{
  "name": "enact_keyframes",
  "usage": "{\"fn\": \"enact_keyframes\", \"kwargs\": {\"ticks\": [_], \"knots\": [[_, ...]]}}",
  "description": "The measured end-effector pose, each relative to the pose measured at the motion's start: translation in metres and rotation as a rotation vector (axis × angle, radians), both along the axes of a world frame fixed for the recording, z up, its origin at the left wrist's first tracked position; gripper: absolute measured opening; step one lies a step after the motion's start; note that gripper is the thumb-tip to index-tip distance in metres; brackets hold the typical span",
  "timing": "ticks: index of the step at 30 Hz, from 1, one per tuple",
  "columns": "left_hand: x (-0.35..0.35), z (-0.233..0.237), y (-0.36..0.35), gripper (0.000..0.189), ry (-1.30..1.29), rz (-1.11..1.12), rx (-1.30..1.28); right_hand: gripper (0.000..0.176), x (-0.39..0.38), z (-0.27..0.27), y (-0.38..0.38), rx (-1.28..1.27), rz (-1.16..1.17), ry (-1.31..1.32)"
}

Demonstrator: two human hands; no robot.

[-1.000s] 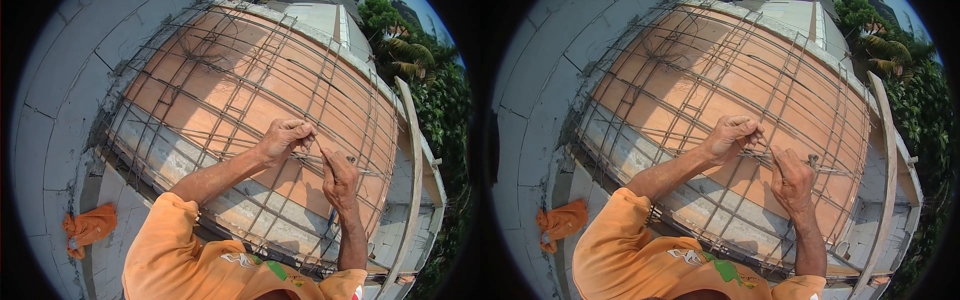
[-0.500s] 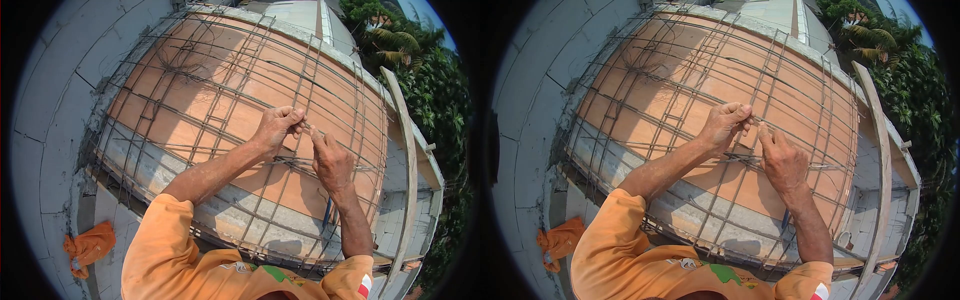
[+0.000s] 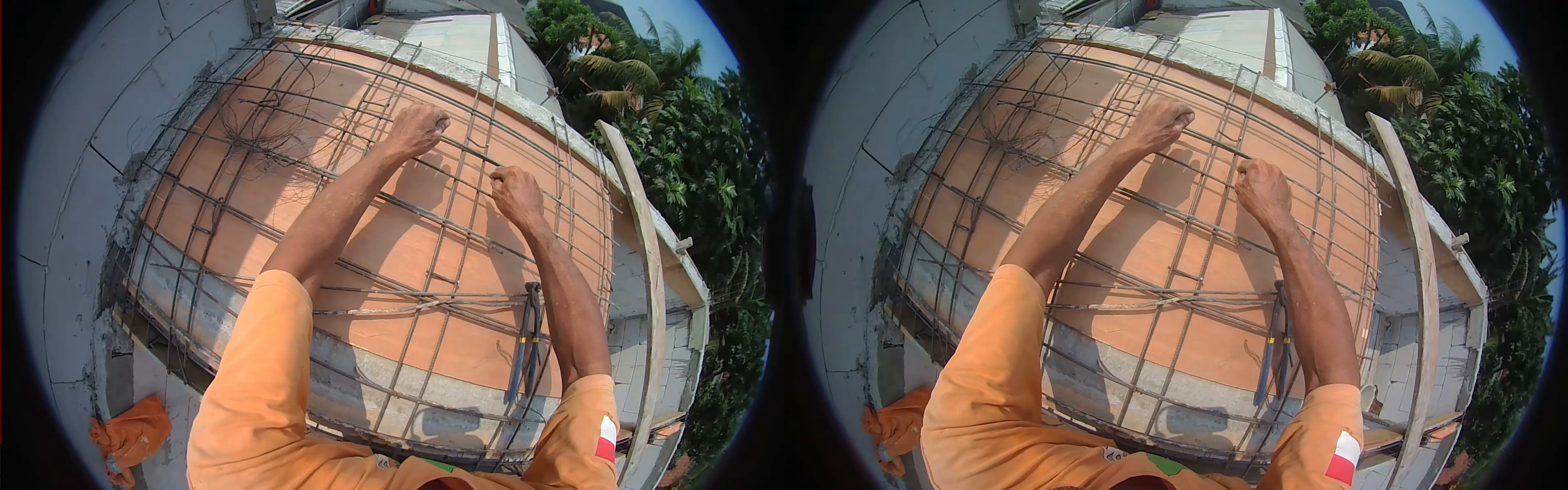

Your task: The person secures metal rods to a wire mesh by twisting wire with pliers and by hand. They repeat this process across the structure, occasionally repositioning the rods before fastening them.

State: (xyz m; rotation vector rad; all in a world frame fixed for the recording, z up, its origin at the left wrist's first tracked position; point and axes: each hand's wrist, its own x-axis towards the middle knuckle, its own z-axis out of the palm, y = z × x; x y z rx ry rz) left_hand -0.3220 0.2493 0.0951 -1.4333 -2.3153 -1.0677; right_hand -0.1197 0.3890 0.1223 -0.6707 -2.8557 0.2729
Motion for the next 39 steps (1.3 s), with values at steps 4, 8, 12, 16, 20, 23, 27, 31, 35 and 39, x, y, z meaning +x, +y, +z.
{"fn": "enact_keyframes", "kwargs": {"ticks": [4,8,12,16,20,23,27,31,35,39], "knots": [[-0.01,-0.008,0.034,0.017,-0.062,0.082,-0.202,0.029,-0.023,-0.016,-0.003,-0.035,-0.034,-0.07],[-0.02,-0.023,0.063,0.019,-0.11,0.058,-0.268,0.028,-0.041,-0.033,-0.002,-0.074,-0.045,0.063],[-0.035,-0.03,0.079,0.022,0.369,-0.185,-0.683,0.027,-0.052,-0.034,-0.012,-0.08,-0.048,0.1],[-0.036,-0.026,0.095,0.018,0.363,-0.157,-0.78,0.025,-0.057,-0.049,-0.007,-0.012,-0.006,0.131],[-0.01,0.014,0.081,0.013,0.369,-0.085,-0.913,0.021,-0.056,-0.059,-0.005,0.017,0.036,0.262],[-0.052,-0.047,0.121,0.012,0.226,-0.044,-0.774,0.02,-0.055,-0.052,-0.007,0.026,0.037,0.225],[-0.032,-0.031,0.119,0.011,-0.864,0.322,-0.232,0.018,-0.056,-0.052,-0.001,0.0,0.063,0.202],[-0.036,-0.029,0.111,0.019,-0.455,0.196,-0.519,0.015,-0.058,-0.051,0.002,0.004,0.102,0.175],[-0.003,-0.007,0.081,0.05,-0.696,0.309,-0.269,0.013,-0.06,-0.059,0.006,0.043,0.095,0.19],[-0.005,-0.025,0.079,0.073,-0.579,0.293,-0.106,0.011,-0.06,-0.058,0.012,0.022,0.134,0.215]]}}
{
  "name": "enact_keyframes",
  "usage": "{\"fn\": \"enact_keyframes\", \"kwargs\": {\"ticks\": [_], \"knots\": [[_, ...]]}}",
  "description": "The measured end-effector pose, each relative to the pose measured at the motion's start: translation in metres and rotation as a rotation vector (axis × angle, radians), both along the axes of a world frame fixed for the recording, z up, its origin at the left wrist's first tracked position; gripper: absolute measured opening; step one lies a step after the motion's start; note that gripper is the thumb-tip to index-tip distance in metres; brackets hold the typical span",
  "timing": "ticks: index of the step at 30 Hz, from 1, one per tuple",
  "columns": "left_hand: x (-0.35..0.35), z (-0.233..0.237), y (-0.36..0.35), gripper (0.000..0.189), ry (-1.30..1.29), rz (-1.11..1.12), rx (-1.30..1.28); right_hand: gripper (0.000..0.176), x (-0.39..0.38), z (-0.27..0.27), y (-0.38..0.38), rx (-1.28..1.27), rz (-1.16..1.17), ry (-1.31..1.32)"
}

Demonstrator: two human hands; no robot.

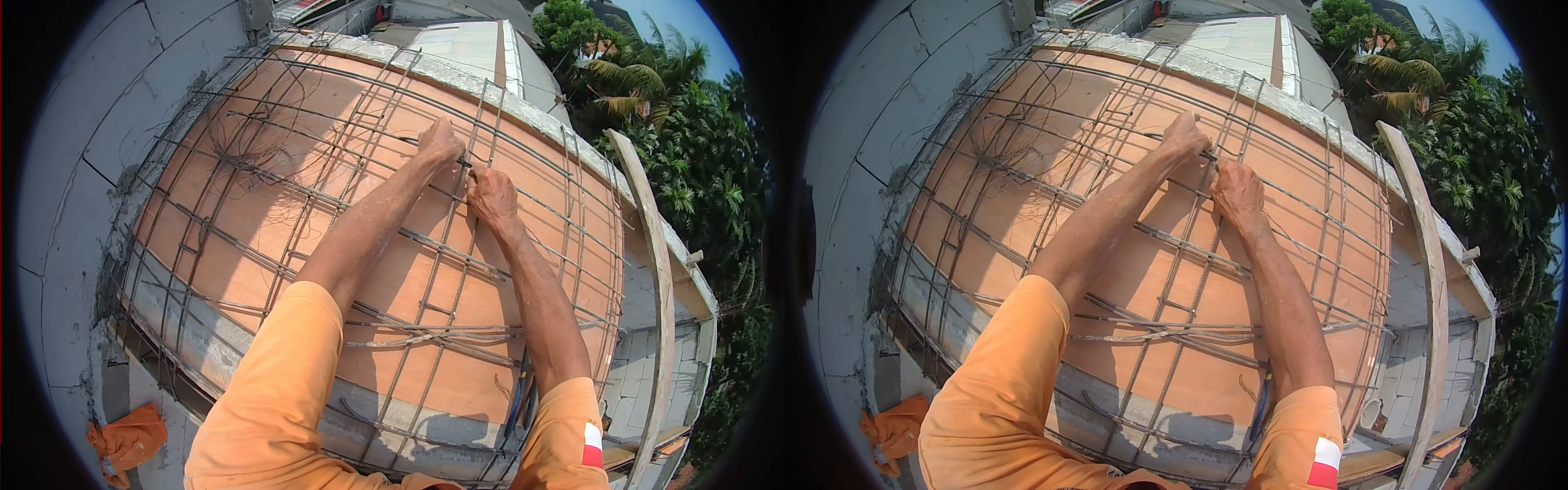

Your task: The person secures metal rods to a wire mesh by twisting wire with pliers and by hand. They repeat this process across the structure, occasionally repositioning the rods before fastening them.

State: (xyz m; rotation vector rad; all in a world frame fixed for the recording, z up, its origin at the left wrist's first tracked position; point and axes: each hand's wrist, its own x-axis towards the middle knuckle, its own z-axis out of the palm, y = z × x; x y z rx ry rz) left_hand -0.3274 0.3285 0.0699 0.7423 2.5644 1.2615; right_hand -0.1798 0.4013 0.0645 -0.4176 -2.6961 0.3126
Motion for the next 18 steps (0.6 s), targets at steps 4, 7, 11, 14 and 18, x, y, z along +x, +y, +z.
{"fn": "enact_keyframes", "kwargs": {"ticks": [4,7,11,14,18], "knots": [[0.003,-0.009,-0.009,0.076,-0.021,-0.07,0.165,0.01,-0.003,0.0,0.01,0.058,0.065,-0.044],[0.002,-0.01,-0.02,0.077,-0.079,-0.21,0.319,0.01,-0.006,0.011,0.01,0.123,0.06,-0.085],[-0.002,-0.023,-0.024,0.076,-0.096,-0.32,0.433,0.01,-0.006,0.021,0.017,0.203,0.142,-0.051],[0.0,-0.018,-0.028,0.076,-0.068,-0.383,0.435,0.011,-0.008,0.029,0.02,0.25,0.174,-0.148],[-0.003,-0.023,-0.026,0.075,-0.02,-0.425,0.429,0.011,-0.006,0.03,0.018,0.342,0.188,-0.123]]}}
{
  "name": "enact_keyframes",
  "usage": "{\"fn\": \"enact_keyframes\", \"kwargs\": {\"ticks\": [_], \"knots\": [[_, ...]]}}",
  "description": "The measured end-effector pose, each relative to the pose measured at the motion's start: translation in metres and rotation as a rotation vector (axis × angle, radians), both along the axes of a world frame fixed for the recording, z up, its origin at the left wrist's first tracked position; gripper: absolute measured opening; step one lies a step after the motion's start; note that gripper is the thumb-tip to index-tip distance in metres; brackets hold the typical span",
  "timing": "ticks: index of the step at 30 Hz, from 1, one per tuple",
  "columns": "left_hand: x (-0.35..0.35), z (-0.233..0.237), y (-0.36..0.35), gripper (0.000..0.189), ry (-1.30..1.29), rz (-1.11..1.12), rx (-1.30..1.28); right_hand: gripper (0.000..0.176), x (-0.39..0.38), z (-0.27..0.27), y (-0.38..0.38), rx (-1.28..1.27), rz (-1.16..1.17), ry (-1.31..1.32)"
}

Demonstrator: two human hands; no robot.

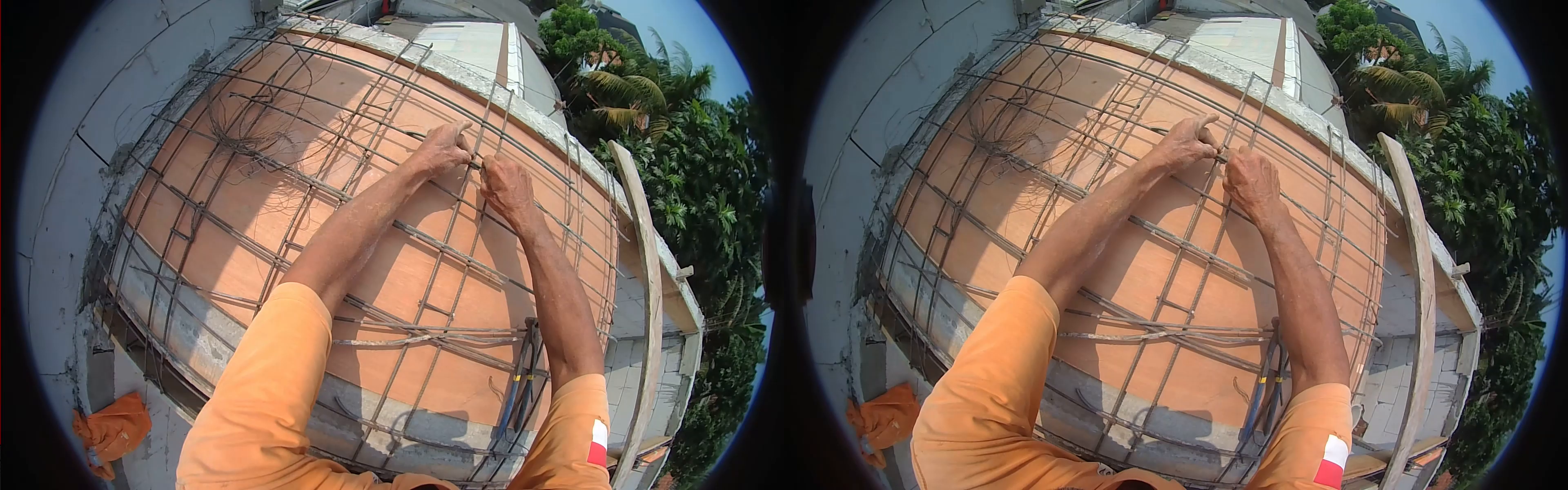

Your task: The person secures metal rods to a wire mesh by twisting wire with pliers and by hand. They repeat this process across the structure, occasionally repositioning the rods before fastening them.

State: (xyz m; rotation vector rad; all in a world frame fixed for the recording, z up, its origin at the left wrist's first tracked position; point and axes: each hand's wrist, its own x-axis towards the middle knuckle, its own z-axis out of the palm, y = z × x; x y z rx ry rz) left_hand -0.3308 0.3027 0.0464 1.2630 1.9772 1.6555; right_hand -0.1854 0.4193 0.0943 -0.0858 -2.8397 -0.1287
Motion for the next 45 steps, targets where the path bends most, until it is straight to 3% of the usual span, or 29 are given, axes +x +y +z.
{"fn": "enact_keyframes", "kwargs": {"ticks": [7,10,12,13,15,16,21,25,28,31,38,45], "knots": [[0.002,0.003,0.0,0.074,0.018,0.07,-0.042,0.008,0.001,0.022,-0.013,0.175,-0.085,-0.074],[0.002,0.006,-0.001,0.071,0.053,0.063,-0.1,0.008,-0.006,0.026,-0.014,0.118,-0.007,-0.089],[0.002,0.005,-0.001,0.054,-0.004,0.033,-0.054,0.008,-0.011,0.028,-0.012,0.114,0.025,-0.047],[0.002,0.004,-0.001,0.054,-0.007,0.032,-0.054,0.008,-0.014,0.028,-0.011,0.109,0.057,-0.006],[0.0,0.002,-0.002,0.061,-0.128,-0.042,-0.041,0.008,-0.019,0.026,-0.01,0.119,0.062,-0.023],[-0.001,0.002,-0.002,0.079,-0.088,-0.073,-0.004,0.007,-0.022,0.027,-0.011,0.131,0.067,-0.034],[0.011,0.017,-0.012,0.091,-0.053,-0.072,-0.054,0.005,-0.035,0.04,-0.006,0.202,0.063,-0.137],[0.012,0.015,-0.008,0.075,0.015,-0.041,-0.065,0.007,-0.042,0.054,-0.015,0.211,0.135,-0.201],[0.012,0.011,-0.005,0.042,0.072,0.058,-0.054,0.008,-0.053,0.056,-0.008,0.173,0.185,-0.248],[0.012,0.01,-0.006,0.039,-0.002,0.01,-0.051,0.013,-0.064,0.066,0.001,0.145,0.131,-0.318],[0.01,0.005,-0.002,0.065,0.08,0.017,-0.047,0.007,-0.048,0.038,0.032,0.023,0.095,-0.122],[0.011,0.005,-0.001,0.064,0.051,0.049,-0.038,0.007,-0.011,0.031,0.009,0.173,0.07,-0.233]]}}
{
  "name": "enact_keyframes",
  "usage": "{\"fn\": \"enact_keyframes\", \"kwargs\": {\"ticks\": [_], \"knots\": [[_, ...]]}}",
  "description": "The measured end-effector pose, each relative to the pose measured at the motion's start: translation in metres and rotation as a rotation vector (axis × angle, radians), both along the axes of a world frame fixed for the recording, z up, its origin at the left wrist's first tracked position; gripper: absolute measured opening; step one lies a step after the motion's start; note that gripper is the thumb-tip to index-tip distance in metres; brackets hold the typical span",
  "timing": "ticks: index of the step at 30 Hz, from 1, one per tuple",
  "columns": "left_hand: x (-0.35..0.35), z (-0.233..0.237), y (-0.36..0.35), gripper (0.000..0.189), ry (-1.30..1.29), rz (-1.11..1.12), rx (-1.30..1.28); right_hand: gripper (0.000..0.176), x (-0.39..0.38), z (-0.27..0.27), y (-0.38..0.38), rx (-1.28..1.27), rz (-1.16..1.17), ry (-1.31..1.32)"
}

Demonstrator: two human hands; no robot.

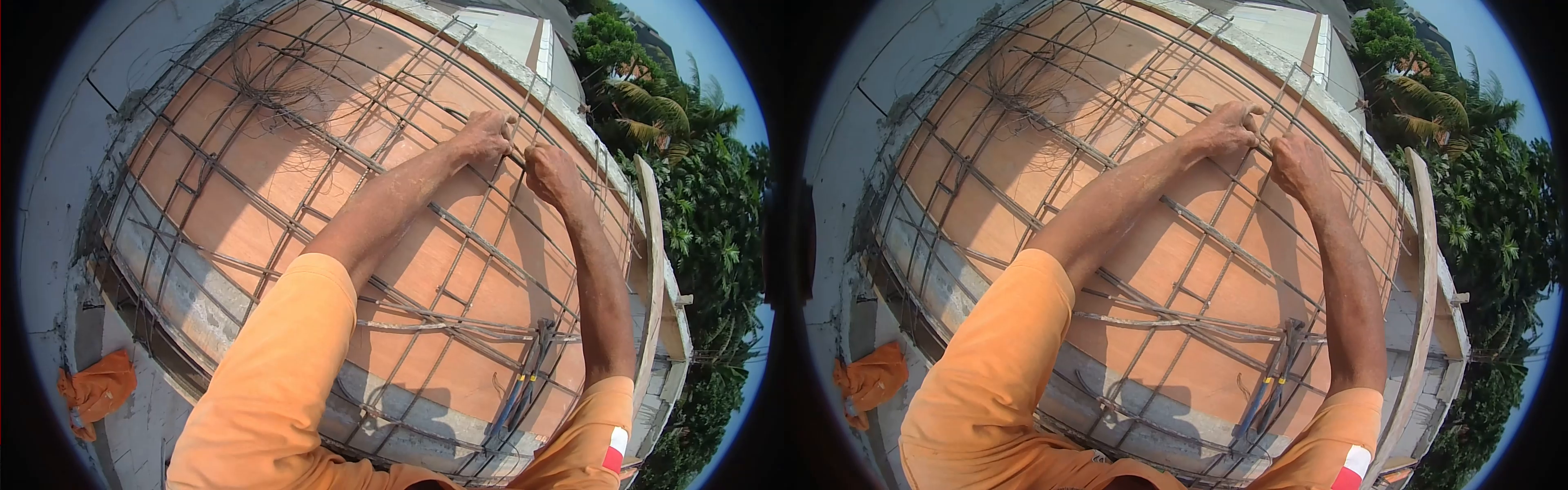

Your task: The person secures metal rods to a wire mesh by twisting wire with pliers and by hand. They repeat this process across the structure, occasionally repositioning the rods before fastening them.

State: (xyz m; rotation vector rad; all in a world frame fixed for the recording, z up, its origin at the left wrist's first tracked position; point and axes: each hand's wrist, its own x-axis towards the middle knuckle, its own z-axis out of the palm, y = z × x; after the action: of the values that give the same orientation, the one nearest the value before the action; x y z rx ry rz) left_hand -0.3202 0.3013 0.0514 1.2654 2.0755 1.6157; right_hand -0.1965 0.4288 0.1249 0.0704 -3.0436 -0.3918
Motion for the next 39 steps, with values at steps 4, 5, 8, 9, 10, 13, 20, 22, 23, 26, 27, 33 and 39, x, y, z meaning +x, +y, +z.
{"fn": "enact_keyframes", "kwargs": {"ticks": [4,5,8,9,10,13,20,22,23,26,27,33,39], "knots": [[0.001,0.004,0.0,0.068,-0.012,-0.002,-0.026,0.008,-0.001,-0.003,-0.014,-0.043,0.036,-0.113],[0.0,0.006,0.0,0.068,-0.014,0.007,-0.058,0.008,-0.006,-0.001,-0.02,-0.067,0.031,-0.143],[-0.013,-0.029,0.03,0.031,0.136,0.182,0.07,0.013,-0.024,0.004,-0.013,-0.221,0.165,-0.042],[-0.021,-0.039,0.042,0.031,0.238,0.182,0.029,0.015,-0.035,0.002,0.002,-0.248,0.212,-0.051],[-0.029,-0.053,0.059,0.029,0.215,0.219,0.092,0.016,-0.046,-0.004,0.017,-0.234,0.299,0.001],[-0.029,-0.051,0.066,0.024,0.248,0.17,-0.043,0.02,-0.071,-0.027,0.072,-0.272,0.245,0.049],[-0.033,-0.045,0.06,0.041,0.278,0.158,-0.127,0.022,-0.069,-0.036,0.087,-0.399,0.142,0.106],[-0.021,-0.034,0.039,0.051,0.139,0.145,-0.009,0.024,-0.058,-0.03,0.085,0.001,0.177,0.192],[-0.024,-0.034,0.039,0.048,0.102,0.104,-0.048,0.031,-0.027,0.01,0.015,0.115,0.038,0.08],[-0.011,-0.019,0.013,0.053,0.084,0.089,0.015,0.034,0.045,0.036,-0.02,0.262,0.31,0.321],[-0.002,-0.013,0.012,0.053,0.068,0.064,0.031,0.031,0.078,0.045,-0.037,0.113,0.308,0.285],[-0.001,-0.001,-0.004,0.054,0.006,0.022,0.062,0.018,0.25,0.04,-0.064,-0.27,-0.183,-0.033],[-0.006,-0.009,0.005,0.055,-0.043,-0.044,0.07,0.029,0.337,0.016,-0.115,-0.365,-0.543,-0.003]]}}
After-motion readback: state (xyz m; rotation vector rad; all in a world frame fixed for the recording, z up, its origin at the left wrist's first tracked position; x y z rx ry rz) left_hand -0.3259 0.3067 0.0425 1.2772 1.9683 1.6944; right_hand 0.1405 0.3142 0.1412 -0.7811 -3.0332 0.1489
